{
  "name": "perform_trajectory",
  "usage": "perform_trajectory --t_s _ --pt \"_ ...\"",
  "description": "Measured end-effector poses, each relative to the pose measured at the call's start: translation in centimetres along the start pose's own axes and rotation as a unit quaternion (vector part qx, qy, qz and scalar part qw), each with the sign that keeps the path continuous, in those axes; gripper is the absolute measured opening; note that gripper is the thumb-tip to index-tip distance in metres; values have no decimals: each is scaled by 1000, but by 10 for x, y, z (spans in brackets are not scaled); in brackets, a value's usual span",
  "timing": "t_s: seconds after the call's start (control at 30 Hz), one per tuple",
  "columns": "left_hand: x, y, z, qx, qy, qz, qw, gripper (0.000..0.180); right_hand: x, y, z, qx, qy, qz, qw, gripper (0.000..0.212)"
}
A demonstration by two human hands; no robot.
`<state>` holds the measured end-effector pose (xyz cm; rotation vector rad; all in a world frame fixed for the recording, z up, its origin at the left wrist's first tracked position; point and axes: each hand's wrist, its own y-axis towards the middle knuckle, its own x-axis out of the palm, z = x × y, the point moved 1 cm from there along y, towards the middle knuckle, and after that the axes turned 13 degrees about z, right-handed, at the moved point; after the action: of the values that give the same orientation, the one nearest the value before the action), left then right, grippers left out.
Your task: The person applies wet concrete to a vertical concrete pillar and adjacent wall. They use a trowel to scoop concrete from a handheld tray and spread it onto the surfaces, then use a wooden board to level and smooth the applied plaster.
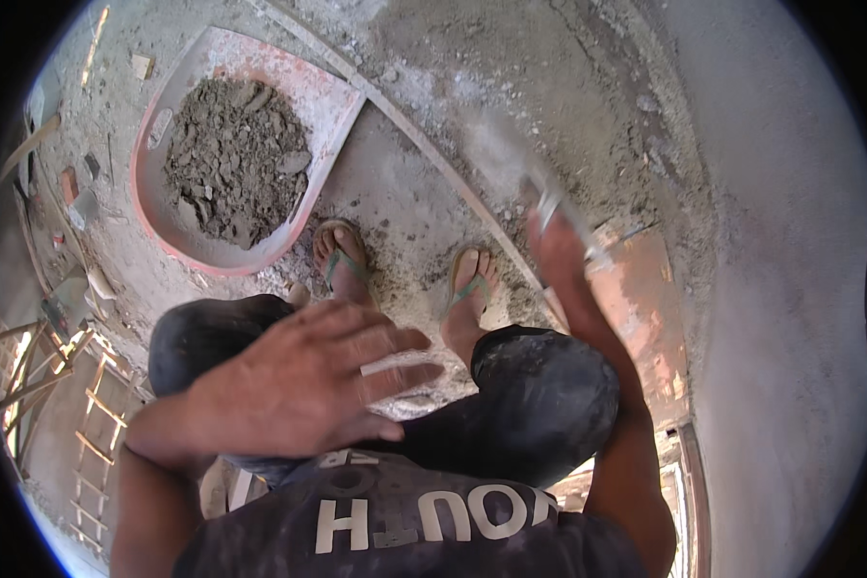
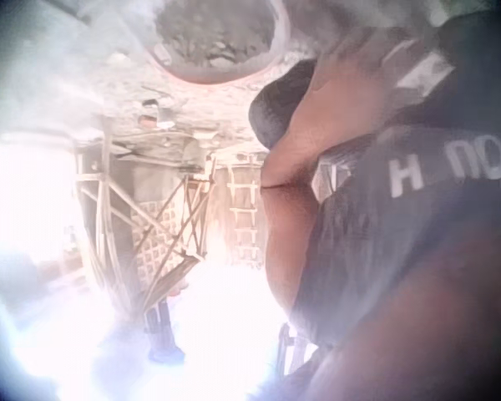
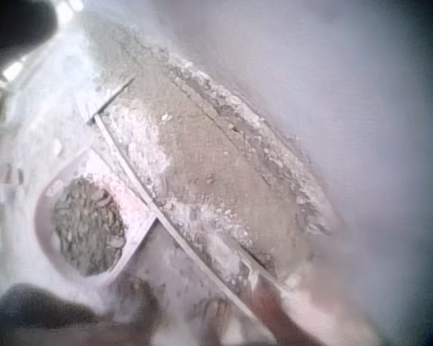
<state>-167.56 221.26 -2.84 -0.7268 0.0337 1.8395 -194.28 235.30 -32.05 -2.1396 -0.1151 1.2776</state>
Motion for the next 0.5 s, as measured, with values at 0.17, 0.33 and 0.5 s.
perform_trajectory --t_s 0.17,0.33,0.5 --pt "-13 16 -8 -9 76 17 997 50 57 -27 -2 -9 -60 6 998 42" --pt "-10 31 -12 56 126 41 990 50 -3 24 -33 -128 -59 270 953 44" --pt "-2 31 -10 66 113 -20 991 48 -57 61 -30 -176 -23 35 984 42"
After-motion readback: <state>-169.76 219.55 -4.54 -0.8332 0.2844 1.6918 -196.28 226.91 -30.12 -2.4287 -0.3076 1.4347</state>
